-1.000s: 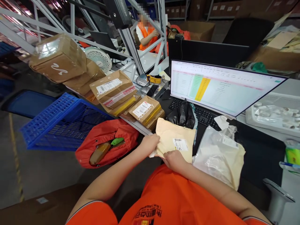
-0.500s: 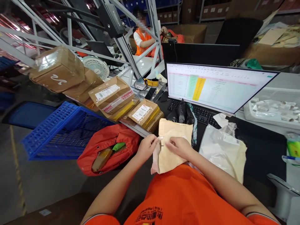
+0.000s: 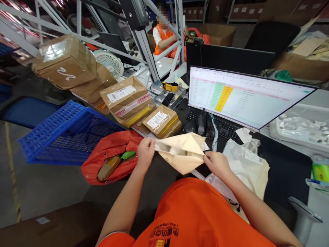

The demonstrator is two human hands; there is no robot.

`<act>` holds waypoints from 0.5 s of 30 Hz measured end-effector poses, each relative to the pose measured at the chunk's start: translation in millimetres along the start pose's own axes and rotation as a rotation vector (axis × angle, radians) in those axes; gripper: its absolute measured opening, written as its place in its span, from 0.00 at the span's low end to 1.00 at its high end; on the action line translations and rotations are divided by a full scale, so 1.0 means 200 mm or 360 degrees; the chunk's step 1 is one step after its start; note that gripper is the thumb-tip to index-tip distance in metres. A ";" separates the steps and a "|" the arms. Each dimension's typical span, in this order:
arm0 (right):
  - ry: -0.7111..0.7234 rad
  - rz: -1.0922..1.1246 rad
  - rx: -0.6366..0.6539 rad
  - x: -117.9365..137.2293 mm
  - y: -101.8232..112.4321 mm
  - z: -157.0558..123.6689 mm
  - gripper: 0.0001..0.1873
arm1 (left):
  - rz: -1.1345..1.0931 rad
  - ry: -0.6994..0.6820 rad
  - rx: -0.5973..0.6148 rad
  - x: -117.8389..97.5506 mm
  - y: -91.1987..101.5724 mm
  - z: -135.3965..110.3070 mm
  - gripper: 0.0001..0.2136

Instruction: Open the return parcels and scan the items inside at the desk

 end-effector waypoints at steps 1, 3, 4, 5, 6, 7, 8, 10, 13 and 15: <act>-0.0061 0.0042 0.0021 -0.05 -0.01 -0.02 0.17 | 0.0018 0.0065 -0.0046 0.04 0.03 0.00 0.10; -0.0157 0.0123 0.0004 -0.12 -0.01 -0.05 0.19 | -0.0023 0.0137 -0.0018 0.06 0.04 0.00 0.11; -0.0187 0.0136 -0.0042 -0.13 -0.01 -0.07 0.19 | -0.0092 0.0154 0.0024 0.04 0.04 -0.01 0.11; -0.0201 0.0129 -0.0109 -0.14 0.00 -0.08 0.20 | -0.0191 0.0169 0.0065 0.02 0.04 -0.01 0.12; -0.0195 0.0097 -0.0184 -0.13 0.01 -0.09 0.21 | -0.0310 0.0170 0.0117 -0.02 0.03 -0.02 0.13; -0.0169 0.0040 -0.0265 -0.10 0.04 -0.10 0.22 | -0.0432 0.0151 0.0176 -0.07 0.01 -0.03 0.14; -0.0125 -0.0043 -0.0361 -0.07 0.07 -0.12 0.23 | -0.0536 0.0112 0.0235 -0.13 0.00 -0.03 0.14; 0.0056 -0.0226 -0.0585 0.02 0.15 -0.16 0.22 | -0.0673 0.0008 0.0339 -0.26 -0.03 -0.04 0.15; 0.0698 -0.0418 -0.0653 0.23 0.21 -0.20 0.14 | -0.0790 -0.0075 0.0475 -0.41 -0.09 -0.06 0.15; 0.1165 -0.0548 -0.0514 0.35 0.18 -0.21 0.13 | -0.0850 -0.0078 0.0559 -0.47 -0.15 -0.07 0.16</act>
Point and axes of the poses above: each hand's wrist, its own z-axis towards the middle knuckle, its own y-axis out of the back of the hand, x = y × z, the point moved 6 cm from there along z, towards the middle knuckle, and after that the axes turned 3 degrees about -x, right-handed, at the moved point
